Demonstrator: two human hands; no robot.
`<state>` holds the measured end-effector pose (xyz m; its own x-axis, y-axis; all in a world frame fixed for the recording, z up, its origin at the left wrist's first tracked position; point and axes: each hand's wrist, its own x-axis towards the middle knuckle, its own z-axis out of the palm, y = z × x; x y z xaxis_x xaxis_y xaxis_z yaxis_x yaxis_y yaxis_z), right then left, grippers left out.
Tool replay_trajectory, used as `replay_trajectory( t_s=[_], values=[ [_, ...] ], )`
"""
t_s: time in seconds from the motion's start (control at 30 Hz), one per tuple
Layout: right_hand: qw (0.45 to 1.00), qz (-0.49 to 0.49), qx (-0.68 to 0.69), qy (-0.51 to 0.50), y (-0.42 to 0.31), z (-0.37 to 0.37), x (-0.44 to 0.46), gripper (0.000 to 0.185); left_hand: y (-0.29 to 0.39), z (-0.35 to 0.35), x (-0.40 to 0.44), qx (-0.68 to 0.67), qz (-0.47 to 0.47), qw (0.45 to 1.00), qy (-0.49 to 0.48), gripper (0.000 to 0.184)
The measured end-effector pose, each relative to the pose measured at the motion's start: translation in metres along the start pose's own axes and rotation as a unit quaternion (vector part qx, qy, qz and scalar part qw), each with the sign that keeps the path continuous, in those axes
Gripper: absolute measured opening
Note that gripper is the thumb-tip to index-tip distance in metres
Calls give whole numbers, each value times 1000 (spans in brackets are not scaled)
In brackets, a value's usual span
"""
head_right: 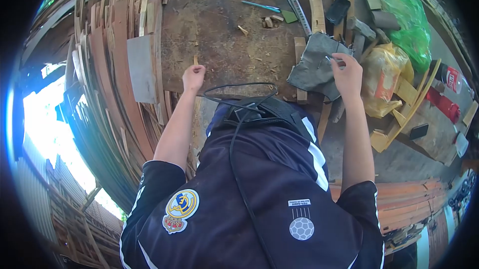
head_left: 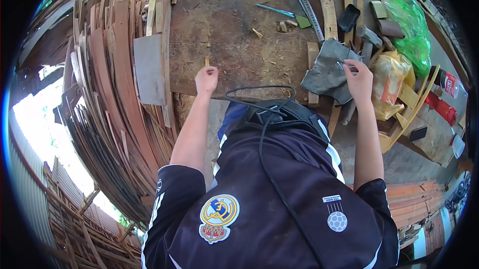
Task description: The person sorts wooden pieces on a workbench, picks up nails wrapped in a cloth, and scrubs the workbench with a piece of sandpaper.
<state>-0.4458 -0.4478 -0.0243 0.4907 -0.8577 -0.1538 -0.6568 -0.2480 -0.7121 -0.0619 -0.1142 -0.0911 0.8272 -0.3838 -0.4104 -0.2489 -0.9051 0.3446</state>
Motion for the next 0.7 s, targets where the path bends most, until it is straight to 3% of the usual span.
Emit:
replay_trajectory(
  t_s=[0.2, 0.4, 0.7],
  values=[
    [995, -61, 12, -83, -40, 24, 2, 15, -34, -21, 29, 39, -60, 994, 84, 26],
    [987, -63, 6, -147, -70, 52, 6, 13, -37, -48, 47, 160, 52, 979, 117, 22],
    [974, -162, -63, -146, -126, 137, 102, 12, -46, -56, 53, 117, 97, 985, 84, 11]
  ],
)
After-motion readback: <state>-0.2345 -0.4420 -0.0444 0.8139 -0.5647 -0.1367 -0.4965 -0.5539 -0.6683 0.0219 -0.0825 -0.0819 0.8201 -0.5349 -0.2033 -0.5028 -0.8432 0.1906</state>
